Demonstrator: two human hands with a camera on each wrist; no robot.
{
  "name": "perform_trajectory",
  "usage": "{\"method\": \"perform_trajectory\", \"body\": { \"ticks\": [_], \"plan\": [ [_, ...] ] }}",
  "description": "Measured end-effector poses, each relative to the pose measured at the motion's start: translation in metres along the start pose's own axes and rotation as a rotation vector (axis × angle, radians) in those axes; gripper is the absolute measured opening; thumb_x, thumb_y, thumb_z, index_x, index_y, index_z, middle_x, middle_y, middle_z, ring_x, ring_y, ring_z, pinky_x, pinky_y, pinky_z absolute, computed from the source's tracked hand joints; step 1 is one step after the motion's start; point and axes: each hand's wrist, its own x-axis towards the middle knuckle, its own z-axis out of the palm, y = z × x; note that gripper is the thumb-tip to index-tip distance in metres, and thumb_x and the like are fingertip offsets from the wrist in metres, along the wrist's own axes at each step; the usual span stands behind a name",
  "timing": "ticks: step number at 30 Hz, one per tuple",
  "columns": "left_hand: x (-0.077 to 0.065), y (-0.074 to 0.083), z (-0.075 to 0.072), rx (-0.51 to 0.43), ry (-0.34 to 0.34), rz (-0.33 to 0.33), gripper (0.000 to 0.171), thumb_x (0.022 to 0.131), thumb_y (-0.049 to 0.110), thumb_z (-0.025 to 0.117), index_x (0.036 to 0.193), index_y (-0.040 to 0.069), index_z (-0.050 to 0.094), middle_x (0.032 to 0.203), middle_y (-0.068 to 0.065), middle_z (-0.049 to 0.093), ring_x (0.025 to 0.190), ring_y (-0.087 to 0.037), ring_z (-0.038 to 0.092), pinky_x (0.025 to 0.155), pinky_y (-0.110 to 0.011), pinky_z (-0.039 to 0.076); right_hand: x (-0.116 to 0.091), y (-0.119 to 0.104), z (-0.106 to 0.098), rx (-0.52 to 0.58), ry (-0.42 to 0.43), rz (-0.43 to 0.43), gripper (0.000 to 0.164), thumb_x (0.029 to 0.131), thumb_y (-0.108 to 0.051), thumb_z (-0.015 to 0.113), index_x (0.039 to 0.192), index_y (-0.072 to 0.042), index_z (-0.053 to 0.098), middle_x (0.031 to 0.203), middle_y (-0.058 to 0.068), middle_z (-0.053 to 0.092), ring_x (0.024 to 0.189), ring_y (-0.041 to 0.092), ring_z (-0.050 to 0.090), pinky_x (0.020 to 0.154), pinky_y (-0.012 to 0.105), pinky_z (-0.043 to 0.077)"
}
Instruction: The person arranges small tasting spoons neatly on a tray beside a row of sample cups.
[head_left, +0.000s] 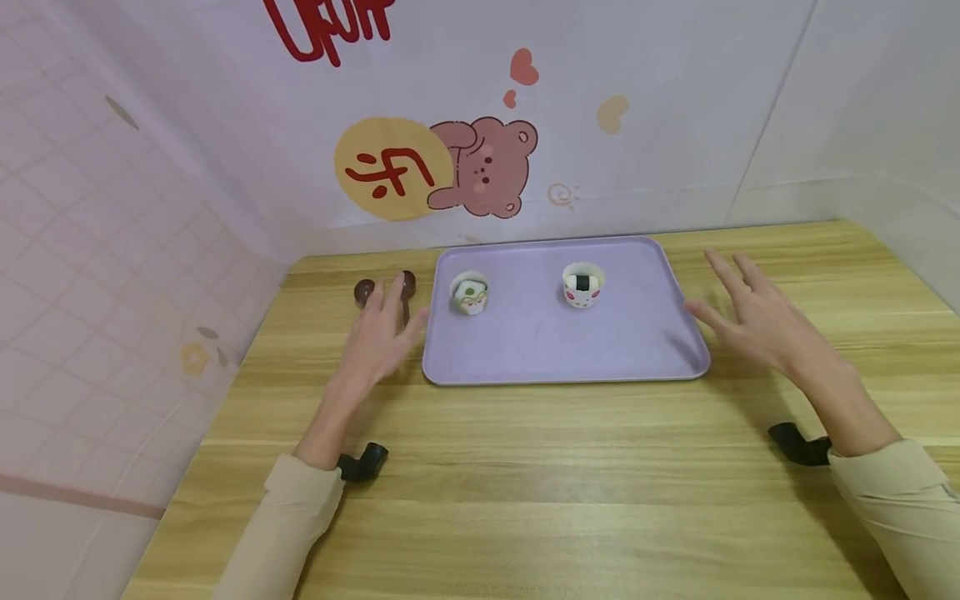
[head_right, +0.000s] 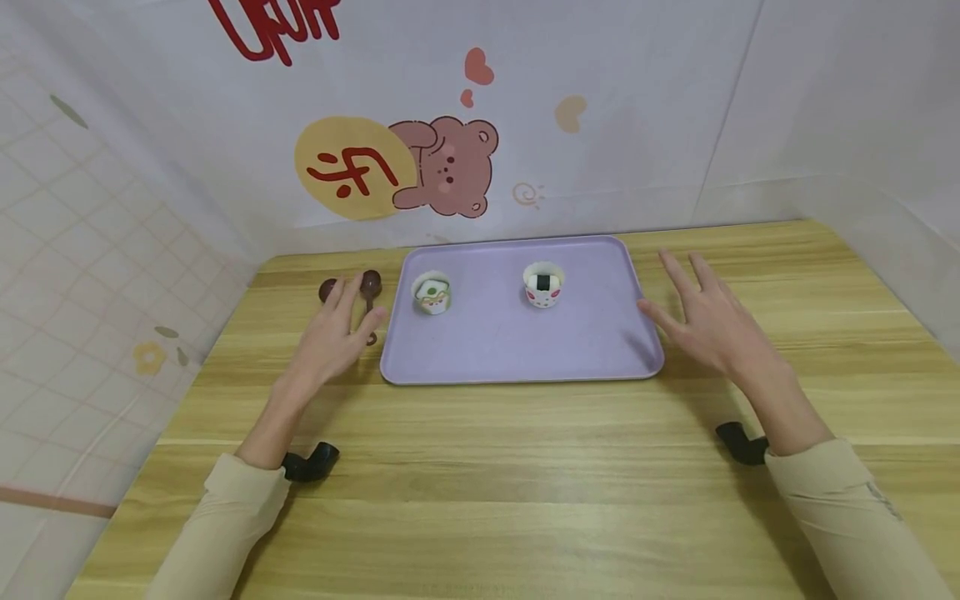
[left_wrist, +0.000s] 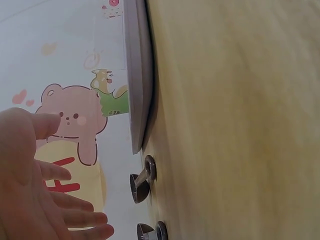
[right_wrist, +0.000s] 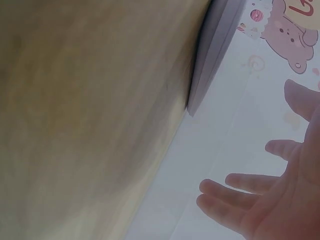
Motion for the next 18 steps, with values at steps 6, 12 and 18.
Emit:
{"method": "perform_trajectory", "body": {
  "ticks": [6,12,18],
  "plan": [
    [0.0024,0.0001,-0.0009,-0.042,0.003,-0.019,0.076,0.106,0.05,0.043,0.163,0.011,0.011,0.163,-0.031,0.01,0.142,-0.056,0.024,0.111,-0.07,0.025,0.0001,-0.0001,0.0,0.022,-0.001,-0.005,0.083,0.104,-0.05,0.05,0.163,-0.023,-0.002,0.161,0.035,0.004,0.139,0.064,0.015,0.1,0.082,0.018],
    [0.0042,-0.0016,-0.0014,-0.067,0.013,-0.027,0.076,0.106,0.051,0.041,0.162,0.007,0.014,0.161,-0.032,0.016,0.142,-0.055,0.026,0.109,-0.071,0.027,0.0017,0.0005,0.0002,0.08,-0.001,-0.025,0.083,0.104,-0.046,0.052,0.163,-0.02,-0.001,0.159,0.036,0.011,0.141,0.062,0.016,0.105,0.078,0.018],
    [0.006,-0.002,-0.0019,-0.1,0.013,-0.04,0.08,0.105,0.057,0.037,0.161,0.005,0.014,0.16,-0.031,0.019,0.142,-0.054,0.027,0.11,-0.069,0.028,0.0037,0.0007,0.0,0.147,-0.048,-0.006,0.083,0.105,-0.045,0.049,0.163,-0.018,-0.004,0.161,0.035,0.008,0.138,0.061,0.024,0.104,0.077,0.02]
  ]
}}
